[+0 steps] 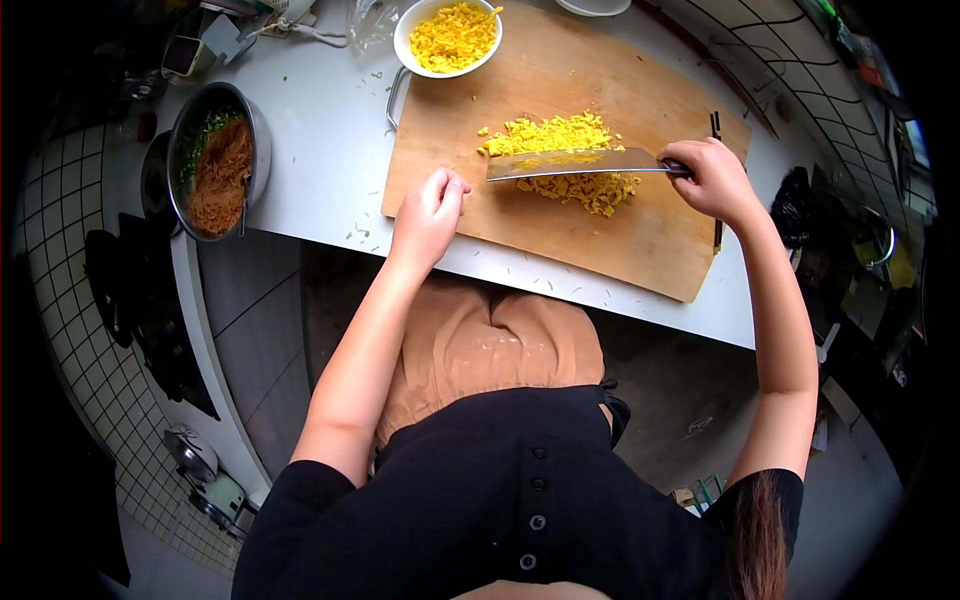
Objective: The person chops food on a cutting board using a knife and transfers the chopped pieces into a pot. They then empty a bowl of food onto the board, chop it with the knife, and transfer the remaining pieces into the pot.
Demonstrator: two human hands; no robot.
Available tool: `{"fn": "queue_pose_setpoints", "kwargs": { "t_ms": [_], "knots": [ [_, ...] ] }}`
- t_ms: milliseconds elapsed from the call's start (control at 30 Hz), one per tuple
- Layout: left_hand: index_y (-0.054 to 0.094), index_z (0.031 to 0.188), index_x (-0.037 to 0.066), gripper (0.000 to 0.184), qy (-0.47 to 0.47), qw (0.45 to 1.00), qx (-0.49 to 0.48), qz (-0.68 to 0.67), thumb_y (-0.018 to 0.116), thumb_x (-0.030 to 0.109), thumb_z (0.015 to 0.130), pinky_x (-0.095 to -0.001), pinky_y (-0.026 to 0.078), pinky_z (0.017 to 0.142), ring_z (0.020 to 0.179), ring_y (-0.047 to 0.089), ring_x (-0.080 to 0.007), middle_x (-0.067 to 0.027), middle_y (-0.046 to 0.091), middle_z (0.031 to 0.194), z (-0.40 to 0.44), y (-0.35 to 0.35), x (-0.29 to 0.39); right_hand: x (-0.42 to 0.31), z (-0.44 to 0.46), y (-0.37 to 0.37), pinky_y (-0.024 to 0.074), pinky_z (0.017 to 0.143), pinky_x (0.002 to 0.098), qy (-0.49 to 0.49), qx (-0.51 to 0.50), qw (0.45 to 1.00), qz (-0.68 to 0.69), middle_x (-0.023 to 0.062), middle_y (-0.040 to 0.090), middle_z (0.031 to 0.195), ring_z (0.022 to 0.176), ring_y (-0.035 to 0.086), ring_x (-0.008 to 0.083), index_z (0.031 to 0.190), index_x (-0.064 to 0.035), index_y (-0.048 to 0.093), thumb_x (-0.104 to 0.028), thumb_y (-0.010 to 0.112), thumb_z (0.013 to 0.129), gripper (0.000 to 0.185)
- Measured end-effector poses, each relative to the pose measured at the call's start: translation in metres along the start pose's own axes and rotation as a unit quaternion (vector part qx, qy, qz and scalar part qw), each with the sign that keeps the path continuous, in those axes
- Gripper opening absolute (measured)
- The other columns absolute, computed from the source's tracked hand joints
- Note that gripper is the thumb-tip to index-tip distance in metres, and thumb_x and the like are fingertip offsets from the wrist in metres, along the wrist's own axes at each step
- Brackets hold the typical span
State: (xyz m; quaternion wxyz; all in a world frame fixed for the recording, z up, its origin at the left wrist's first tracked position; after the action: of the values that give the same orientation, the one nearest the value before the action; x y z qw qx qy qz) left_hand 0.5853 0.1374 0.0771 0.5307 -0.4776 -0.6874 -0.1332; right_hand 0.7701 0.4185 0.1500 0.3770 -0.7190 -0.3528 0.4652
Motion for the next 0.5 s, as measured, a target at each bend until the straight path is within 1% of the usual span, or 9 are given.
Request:
{"fn": "queue_pose_setpoints", "kwargs": {
  "t_ms": [33, 133, 200, 233, 267, 367, 400, 467, 500],
  "knots": [
    [0.057, 0.081, 0.001, 0.036, -0.03, 0.999, -0.034, 0.002, 0.04, 0.028, 0.097, -0.0275, 0.041, 0.057, 0.057, 0.049, -0.0116, -0.0035, 0.053, 0.062, -0.001, 0.005, -0.006, -0.005, -0.007, -0.003, 0.0469, 0.065, 0.0418, 0.012, -0.004, 1.0, -0.016, 0.0125, 0.063, 0.077, 0.072, 0.059, 0.0329, 0.084, -0.0051, 0.061, -0.01, 0.056, 0.073, 0.013],
    [0.056, 0.077, 0.001, 0.052, -0.118, 0.979, -0.104, -0.128, 0.032, 0.042, 0.099, -0.0255, 0.04, 0.055, 0.055, 0.047, -0.0102, -0.002, 0.052, 0.06, -0.004, 0.02, -0.012, -0.023, -0.024, -0.008, 0.0468, 0.064, 0.0419, 0.108, -0.028, 0.993, -0.025, 0.0128, 0.062, 0.075, 0.072, 0.06, 0.0329, 0.082, -0.0043, 0.058, -0.012, 0.057, 0.076, 0.01],
    [0.054, 0.074, 0.003, 0.059, -0.14, 0.97, -0.097, -0.174, 0.027, 0.049, 0.099, -0.0238, 0.038, 0.054, 0.055, 0.045, -0.0091, -0.0011, 0.05, 0.06, -0.005, 0.02, -0.004, -0.036, -0.038, -0.002, 0.0458, 0.065, 0.0424, 0.159, -0.044, 0.986, 0.035, 0.017, 0.061, 0.075, 0.073, 0.059, 0.0349, 0.082, -0.0008, 0.054, -0.021, 0.058, 0.084, 0.02],
    [0.054, 0.073, 0.003, 0.062, -0.15, 0.964, -0.094, -0.197, 0.024, 0.052, 0.099, -0.0229, 0.037, 0.054, 0.054, 0.044, -0.0086, -0.0006, 0.05, 0.06, -0.005, 0.019, 0.001, -0.044, -0.044, 0.003, 0.0455, 0.066, 0.0419, 0.191, -0.061, 0.975, 0.097, 0.0185, 0.06, 0.076, 0.073, 0.058, 0.0352, 0.084, 0.0003, 0.053, -0.023, 0.057, 0.086, 0.023],
    [0.053, 0.072, 0.004, 0.063, -0.143, 0.966, -0.089, -0.197, 0.024, 0.053, 0.098, -0.0222, 0.037, 0.054, 0.054, 0.043, -0.0081, -0.0004, 0.049, 0.059, -0.003, 0.016, 0.004, -0.052, -0.049, 0.011, 0.0452, 0.067, 0.0414, 0.221, -0.078, 0.959, 0.158, 0.02, 0.059, 0.077, 0.073, 0.058, 0.0354, 0.086, 0.0014, 0.052, -0.024, 0.056, 0.089, 0.026],
    [0.051, 0.07, 0.005, 0.063, -0.135, 0.969, -0.071, -0.195, 0.025, 0.056, 0.097, -0.0216, 0.035, 0.053, 0.054, 0.042, -0.0076, 0.0002, 0.046, 0.059, 0.004, 0.009, 0.013, -0.078, -0.062, 0.04, 0.045, 0.07, 0.0404, 0.237, -0.075, 0.927, 0.28, 0.0216, 0.059, 0.079, 0.076, 0.057, 0.0356, 0.091, 0.0037, 0.051, -0.028, 0.054, 0.092, 0.031],
    [0.05, 0.069, 0.006, 0.062, -0.134, 0.971, -0.061, -0.188, 0.026, 0.056, 0.097, -0.0221, 0.035, 0.053, 0.054, 0.041, -0.0081, -0.0002, 0.046, 0.059, 0.007, 0.007, 0.014, -0.091, -0.061, 0.043, 0.0454, 0.07, 0.0405, 0.225, -0.049, 0.934, 0.272, 0.0219, 0.059, 0.08, 0.076, 0.057, 0.0359, 0.091, 0.0039, 0.051, -0.028, 0.054, 0.093, 0.032],
    [0.049, 0.068, 0.006, 0.062, -0.133, 0.975, -0.04, -0.175, 0.027, 0.057, 0.096, -0.0231, 0.034, 0.052, 0.053, 0.04, -0.009, -0.001, 0.046, 0.059, 0.014, 0.003, 0.015, -0.106, -0.058, 0.06, 0.0457, 0.07, 0.0409, 0.248, -0.05, 0.914, 0.318, 0.0224, 0.06, 0.08, 0.075, 0.058, 0.0362, 0.089, 0.0044, 0.052, -0.029, 0.053, 0.093, 0.034],
    [0.047, 0.067, 0.009, 0.061, -0.127, 0.98, -0.031, -0.15, 0.028, 0.06, 0.095, -0.0226, 0.03, 0.049, 0.051, 0.037, -0.0076, 0.0005, 0.045, 0.057, 0.019, 0.001, 0.014, -0.112, -0.056, 0.067, 0.0459, 0.069, 0.0412, 0.245, -0.045, 0.911, 0.328, 0.0227, 0.06, 0.078, 0.074, 0.058, 0.0366, 0.088, 0.0046, 0.052, -0.03, 0.053, 0.093, 0.035]
  ]
}}
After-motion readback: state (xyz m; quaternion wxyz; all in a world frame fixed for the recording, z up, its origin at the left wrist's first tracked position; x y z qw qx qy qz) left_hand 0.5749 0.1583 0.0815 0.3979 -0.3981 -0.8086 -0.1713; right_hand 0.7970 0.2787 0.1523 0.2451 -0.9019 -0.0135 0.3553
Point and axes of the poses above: each hand's wrist, its own z-axis towards the middle knuckle, its own y-axis out of the palm, x = y × z, the point moved 5 cm from there along z, towards the middle knuckle
